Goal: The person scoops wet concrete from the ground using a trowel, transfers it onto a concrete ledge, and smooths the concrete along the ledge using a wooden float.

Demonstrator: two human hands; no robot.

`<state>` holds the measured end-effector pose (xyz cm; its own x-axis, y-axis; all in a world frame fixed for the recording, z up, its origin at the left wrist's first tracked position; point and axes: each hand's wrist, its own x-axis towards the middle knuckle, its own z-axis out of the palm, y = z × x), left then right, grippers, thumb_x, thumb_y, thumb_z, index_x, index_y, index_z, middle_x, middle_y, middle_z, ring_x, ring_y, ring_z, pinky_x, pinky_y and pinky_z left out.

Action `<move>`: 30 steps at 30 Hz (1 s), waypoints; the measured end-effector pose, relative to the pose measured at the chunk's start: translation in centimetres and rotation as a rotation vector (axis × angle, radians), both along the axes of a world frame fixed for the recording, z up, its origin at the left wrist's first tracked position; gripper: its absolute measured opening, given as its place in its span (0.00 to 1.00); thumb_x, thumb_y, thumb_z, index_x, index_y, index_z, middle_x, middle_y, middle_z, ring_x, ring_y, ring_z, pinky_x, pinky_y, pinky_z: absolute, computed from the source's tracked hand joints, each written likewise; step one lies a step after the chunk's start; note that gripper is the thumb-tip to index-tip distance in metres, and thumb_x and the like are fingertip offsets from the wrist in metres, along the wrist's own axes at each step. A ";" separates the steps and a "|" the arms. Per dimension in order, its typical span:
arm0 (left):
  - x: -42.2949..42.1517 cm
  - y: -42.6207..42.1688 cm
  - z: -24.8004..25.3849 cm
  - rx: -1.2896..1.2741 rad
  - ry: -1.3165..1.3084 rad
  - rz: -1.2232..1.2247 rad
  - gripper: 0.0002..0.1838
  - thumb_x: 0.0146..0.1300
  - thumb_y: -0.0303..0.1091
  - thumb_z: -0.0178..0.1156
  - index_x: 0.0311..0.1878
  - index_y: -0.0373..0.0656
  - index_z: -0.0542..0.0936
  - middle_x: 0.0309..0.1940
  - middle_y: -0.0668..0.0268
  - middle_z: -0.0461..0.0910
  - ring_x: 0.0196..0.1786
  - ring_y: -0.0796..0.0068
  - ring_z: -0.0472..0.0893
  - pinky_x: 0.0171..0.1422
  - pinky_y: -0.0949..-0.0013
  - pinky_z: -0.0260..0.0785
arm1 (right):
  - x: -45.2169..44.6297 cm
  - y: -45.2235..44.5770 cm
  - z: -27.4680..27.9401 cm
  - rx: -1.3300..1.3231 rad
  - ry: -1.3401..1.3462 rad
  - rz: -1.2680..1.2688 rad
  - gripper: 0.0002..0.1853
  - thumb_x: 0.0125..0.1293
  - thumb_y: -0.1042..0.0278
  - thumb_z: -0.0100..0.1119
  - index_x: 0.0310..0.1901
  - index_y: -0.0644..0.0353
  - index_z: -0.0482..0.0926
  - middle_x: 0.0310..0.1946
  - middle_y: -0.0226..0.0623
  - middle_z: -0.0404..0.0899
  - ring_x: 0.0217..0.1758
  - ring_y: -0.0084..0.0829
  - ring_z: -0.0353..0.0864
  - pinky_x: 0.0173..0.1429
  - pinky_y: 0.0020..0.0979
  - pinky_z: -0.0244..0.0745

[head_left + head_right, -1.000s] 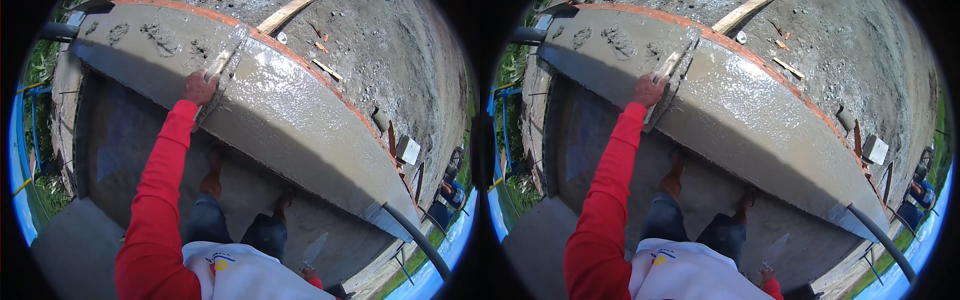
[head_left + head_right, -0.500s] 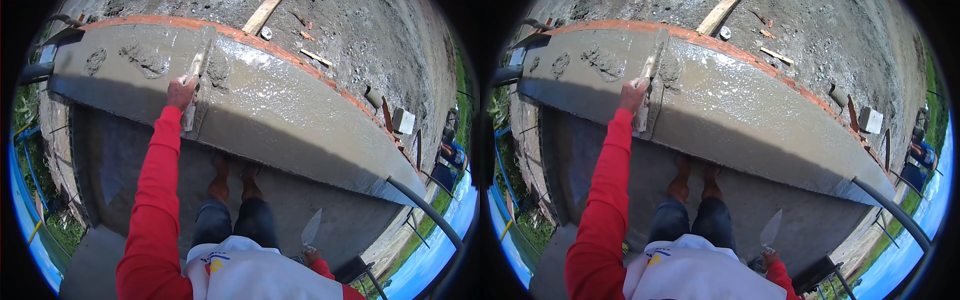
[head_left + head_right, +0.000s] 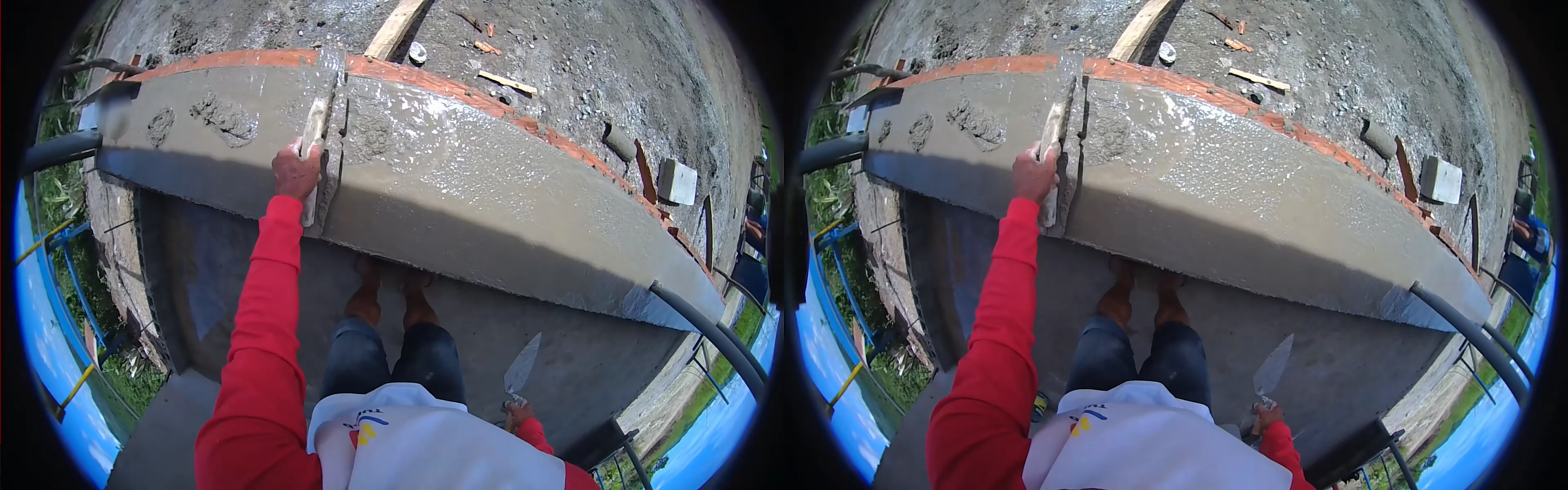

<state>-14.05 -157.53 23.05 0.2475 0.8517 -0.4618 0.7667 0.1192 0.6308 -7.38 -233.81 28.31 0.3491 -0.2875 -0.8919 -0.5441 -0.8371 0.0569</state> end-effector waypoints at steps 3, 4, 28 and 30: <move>-0.6 -2.6 -3.4 0.541 0.062 -0.391 0.17 0.57 0.41 0.58 0.40 0.34 0.79 0.27 0.45 0.79 0.34 0.47 0.81 0.40 0.56 0.74 | -0.1 -0.5 -1.8 0.013 0.102 -0.052 0.22 0.51 0.64 0.66 0.44 0.69 0.75 0.35 0.41 0.79 0.34 0.31 0.77 0.38 0.36 0.72; -0.3 -4.0 -4.2 0.616 0.030 -0.453 0.18 0.56 0.41 0.59 0.41 0.34 0.78 0.27 0.45 0.79 0.33 0.47 0.80 0.40 0.56 0.74 | 0.3 0.0 -2.1 0.005 0.144 -0.036 0.21 0.51 0.64 0.65 0.44 0.69 0.75 0.35 0.41 0.79 0.34 0.31 0.77 0.38 0.36 0.72; 1.4 1.1 -5.6 -0.113 -0.321 -0.013 0.18 0.59 0.37 0.61 0.39 0.27 0.75 0.15 0.65 0.73 0.14 0.77 0.74 0.17 0.70 0.65 | -8.4 5.7 -1.3 -0.033 0.056 -0.005 0.19 0.54 0.62 0.62 0.42 0.69 0.74 0.33 0.41 0.80 0.34 0.33 0.79 0.42 0.33 0.74; 3.4 -1.1 -5.2 -0.112 -0.294 0.022 0.14 0.61 0.36 0.58 0.37 0.30 0.76 0.15 0.68 0.71 0.13 0.78 0.71 0.16 0.71 0.63 | -8.1 3.9 -2.4 -0.015 0.064 0.046 0.20 0.54 0.61 0.62 0.43 0.69 0.74 0.33 0.43 0.80 0.35 0.34 0.80 0.42 0.34 0.74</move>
<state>-10.70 -158.59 17.81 0.3660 0.8062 -0.4649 0.5502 0.2154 0.8068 -15.51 -229.90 25.91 0.3052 -0.2854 -0.9085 -0.4997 -0.8601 0.1024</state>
